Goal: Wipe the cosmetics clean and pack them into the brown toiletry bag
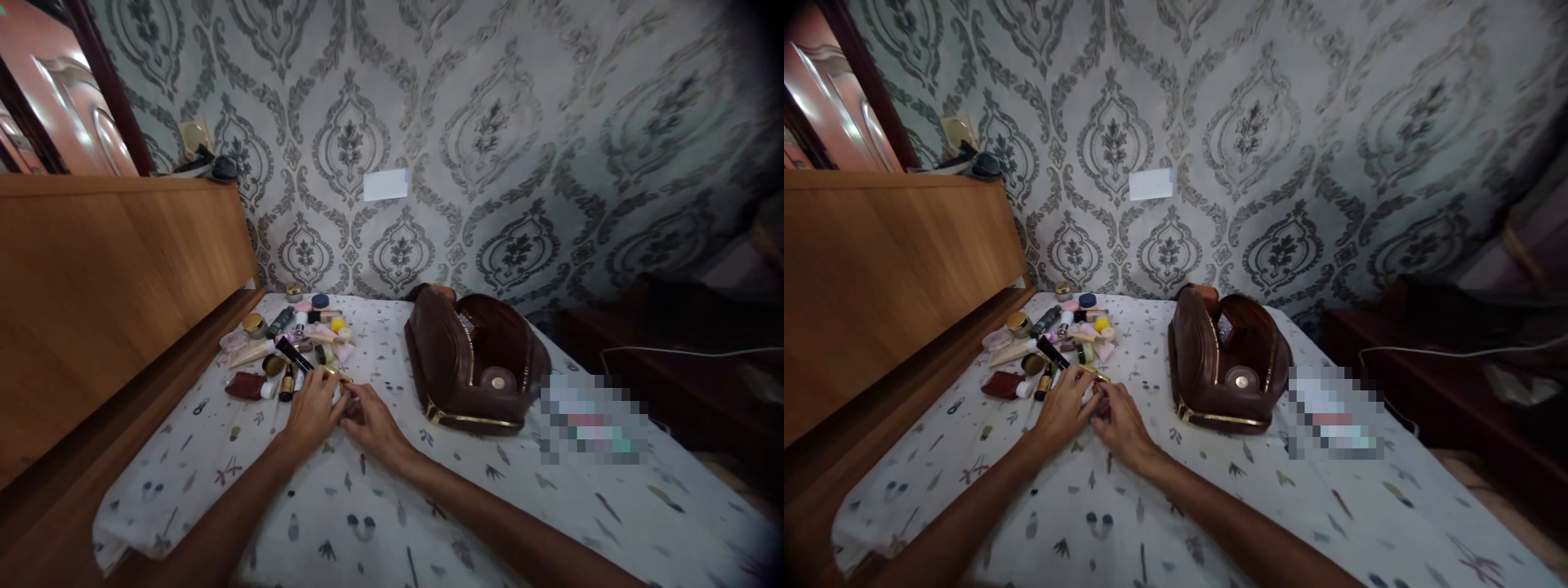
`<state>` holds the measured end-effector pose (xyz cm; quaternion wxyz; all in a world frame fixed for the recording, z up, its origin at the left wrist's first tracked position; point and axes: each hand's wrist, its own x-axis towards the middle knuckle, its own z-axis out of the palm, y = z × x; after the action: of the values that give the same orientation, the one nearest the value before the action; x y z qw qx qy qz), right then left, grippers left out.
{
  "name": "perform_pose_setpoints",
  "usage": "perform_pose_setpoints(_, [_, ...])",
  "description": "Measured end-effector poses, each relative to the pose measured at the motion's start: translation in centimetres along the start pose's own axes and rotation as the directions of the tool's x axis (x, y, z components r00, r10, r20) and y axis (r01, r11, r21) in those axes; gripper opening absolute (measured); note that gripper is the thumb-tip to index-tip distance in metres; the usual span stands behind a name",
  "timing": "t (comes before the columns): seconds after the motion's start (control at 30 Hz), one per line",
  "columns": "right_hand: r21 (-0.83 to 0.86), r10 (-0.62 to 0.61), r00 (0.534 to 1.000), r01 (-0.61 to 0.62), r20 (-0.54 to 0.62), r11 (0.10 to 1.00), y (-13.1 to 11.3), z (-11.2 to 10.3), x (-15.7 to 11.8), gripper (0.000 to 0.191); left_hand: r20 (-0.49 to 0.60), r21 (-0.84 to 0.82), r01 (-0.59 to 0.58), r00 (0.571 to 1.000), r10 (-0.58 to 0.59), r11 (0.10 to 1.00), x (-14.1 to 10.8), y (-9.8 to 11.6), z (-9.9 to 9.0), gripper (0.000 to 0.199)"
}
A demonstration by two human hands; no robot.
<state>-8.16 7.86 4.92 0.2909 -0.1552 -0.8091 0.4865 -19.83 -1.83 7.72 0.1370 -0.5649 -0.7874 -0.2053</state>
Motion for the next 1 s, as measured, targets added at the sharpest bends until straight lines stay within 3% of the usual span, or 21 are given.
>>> perform_pose_setpoints(0.07, [-0.032,-0.037,0.999,0.037,-0.005,0.999,0.1,0.9,0.5,0.056,-0.018,0.014,0.018,1.0,-0.018,1.0,0.1,-0.3,0.0,0.02])
perform_pose_setpoints(0.27, [-0.041,-0.095,0.995,0.096,0.018,0.995,0.1,1.9,0.2,0.043,0.003,0.036,0.064,0.998,-0.064,0.997,-0.1,-0.4,-0.6,0.021])
perform_pose_setpoints(0.43, [-0.047,-0.07,0.994,0.074,0.08,0.996,0.0,1.4,-0.1,0.05,0.038,-0.037,0.116,0.993,-0.114,0.993,0.6,-0.8,-1.0,0.026])
perform_pose_setpoints(0.6, [-0.048,-0.062,0.993,0.067,0.102,0.997,0.0,1.3,-0.2,0.06,0.047,-0.083,0.166,0.986,-0.162,0.983,1.2,-2.6,-1.5,0.036])
perform_pose_setpoints(0.77, [-0.045,-0.037,0.995,0.041,0.093,0.998,-0.4,1.3,-0.4,0.054,-0.019,-0.04,0.319,0.947,-0.319,0.947,3.6,-7.8,-3.8,0.035])
perform_pose_setpoints(0.9, [-0.063,-0.011,0.996,0.016,0.089,0.998,-0.7,1.3,-0.3,0.051,-0.066,0.065,0.512,0.859,-0.508,0.857,7.4,-14.1,-6.2,0.034])
perform_pose_setpoints(1.0, [-0.062,-0.009,0.996,0.015,0.09,0.998,-0.8,1.3,-0.2,0.051,-0.031,0.135,0.606,0.794,-0.607,0.784,9.7,-18.1,-6.4,0.045])
